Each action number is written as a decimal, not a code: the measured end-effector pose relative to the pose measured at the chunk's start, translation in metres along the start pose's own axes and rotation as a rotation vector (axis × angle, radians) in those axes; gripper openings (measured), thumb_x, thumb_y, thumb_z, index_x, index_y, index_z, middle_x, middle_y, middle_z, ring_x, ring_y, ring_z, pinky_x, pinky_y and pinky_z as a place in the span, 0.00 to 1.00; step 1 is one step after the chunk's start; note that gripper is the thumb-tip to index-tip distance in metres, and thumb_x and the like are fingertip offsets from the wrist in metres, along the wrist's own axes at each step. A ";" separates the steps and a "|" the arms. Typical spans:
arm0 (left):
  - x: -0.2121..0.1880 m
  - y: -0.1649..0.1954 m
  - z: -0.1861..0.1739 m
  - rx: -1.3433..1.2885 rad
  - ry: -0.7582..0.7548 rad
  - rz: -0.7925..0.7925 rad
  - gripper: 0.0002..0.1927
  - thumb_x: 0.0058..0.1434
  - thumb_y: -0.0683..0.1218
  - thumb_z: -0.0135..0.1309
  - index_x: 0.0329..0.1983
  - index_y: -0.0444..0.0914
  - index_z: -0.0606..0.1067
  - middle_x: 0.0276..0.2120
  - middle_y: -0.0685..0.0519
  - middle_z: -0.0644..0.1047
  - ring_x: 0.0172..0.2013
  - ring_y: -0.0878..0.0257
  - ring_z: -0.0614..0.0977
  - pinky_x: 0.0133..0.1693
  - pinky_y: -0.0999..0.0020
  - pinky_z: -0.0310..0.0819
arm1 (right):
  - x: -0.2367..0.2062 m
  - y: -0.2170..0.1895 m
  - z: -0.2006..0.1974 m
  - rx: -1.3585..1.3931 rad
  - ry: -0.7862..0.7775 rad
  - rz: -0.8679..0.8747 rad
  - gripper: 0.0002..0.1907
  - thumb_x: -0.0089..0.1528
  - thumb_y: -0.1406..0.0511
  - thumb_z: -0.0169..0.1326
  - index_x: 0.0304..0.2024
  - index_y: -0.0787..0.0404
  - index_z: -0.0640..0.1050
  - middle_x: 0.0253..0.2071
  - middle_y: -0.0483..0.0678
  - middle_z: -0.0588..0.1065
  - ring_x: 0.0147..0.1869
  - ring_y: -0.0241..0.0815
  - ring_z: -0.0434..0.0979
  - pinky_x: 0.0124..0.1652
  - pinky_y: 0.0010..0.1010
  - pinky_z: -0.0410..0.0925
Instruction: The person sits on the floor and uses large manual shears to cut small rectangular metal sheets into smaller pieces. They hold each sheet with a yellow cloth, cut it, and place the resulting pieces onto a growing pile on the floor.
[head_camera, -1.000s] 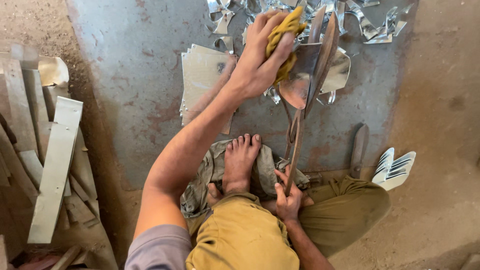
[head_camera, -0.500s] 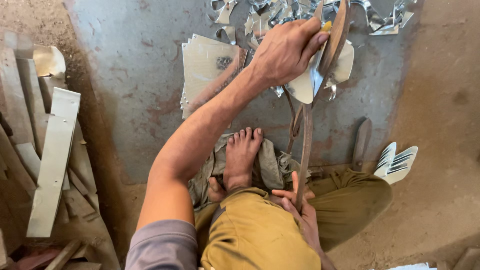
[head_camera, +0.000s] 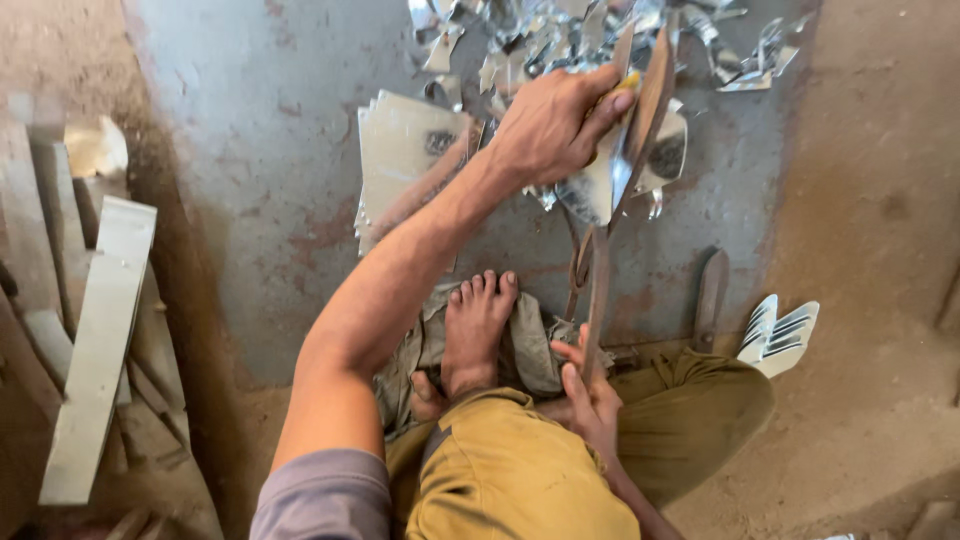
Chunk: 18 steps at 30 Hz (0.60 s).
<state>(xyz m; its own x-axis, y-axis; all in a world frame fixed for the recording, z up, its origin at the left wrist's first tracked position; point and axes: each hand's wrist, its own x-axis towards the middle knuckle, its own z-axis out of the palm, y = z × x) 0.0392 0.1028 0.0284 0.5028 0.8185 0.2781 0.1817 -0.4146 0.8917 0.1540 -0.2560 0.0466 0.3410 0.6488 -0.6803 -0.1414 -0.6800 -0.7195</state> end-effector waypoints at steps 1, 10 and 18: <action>-0.002 -0.004 0.002 -0.003 0.009 0.025 0.18 0.76 0.55 0.45 0.39 0.37 0.71 0.22 0.44 0.74 0.30 0.41 0.78 0.33 0.49 0.67 | 0.009 0.001 0.006 -0.111 0.018 -0.128 0.29 0.69 0.60 0.51 0.73 0.60 0.67 0.62 0.54 0.74 0.47 0.35 0.63 0.48 0.32 0.61; -0.034 -0.028 0.100 -0.803 0.478 -0.293 0.19 0.79 0.55 0.43 0.44 0.35 0.73 0.27 0.60 0.67 0.30 0.71 0.66 0.35 0.69 0.60 | 0.029 0.003 0.028 -0.295 0.091 -0.213 0.30 0.68 0.57 0.52 0.69 0.64 0.68 0.69 0.55 0.69 0.73 0.48 0.66 0.67 0.37 0.58; -0.046 -0.041 0.113 -0.883 0.536 -0.437 0.21 0.78 0.55 0.43 0.44 0.33 0.76 0.34 0.60 0.73 0.37 0.72 0.70 0.40 0.74 0.67 | 0.033 0.011 0.028 -0.229 0.074 -0.185 0.34 0.67 0.56 0.53 0.72 0.61 0.63 0.74 0.56 0.62 0.78 0.51 0.59 0.68 0.41 0.56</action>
<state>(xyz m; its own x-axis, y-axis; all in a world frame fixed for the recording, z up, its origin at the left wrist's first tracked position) 0.1043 0.0371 -0.0611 0.0752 0.9783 -0.1931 -0.5165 0.2038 0.8317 0.1378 -0.2330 0.0125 0.4098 0.7477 -0.5225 0.1400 -0.6175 -0.7740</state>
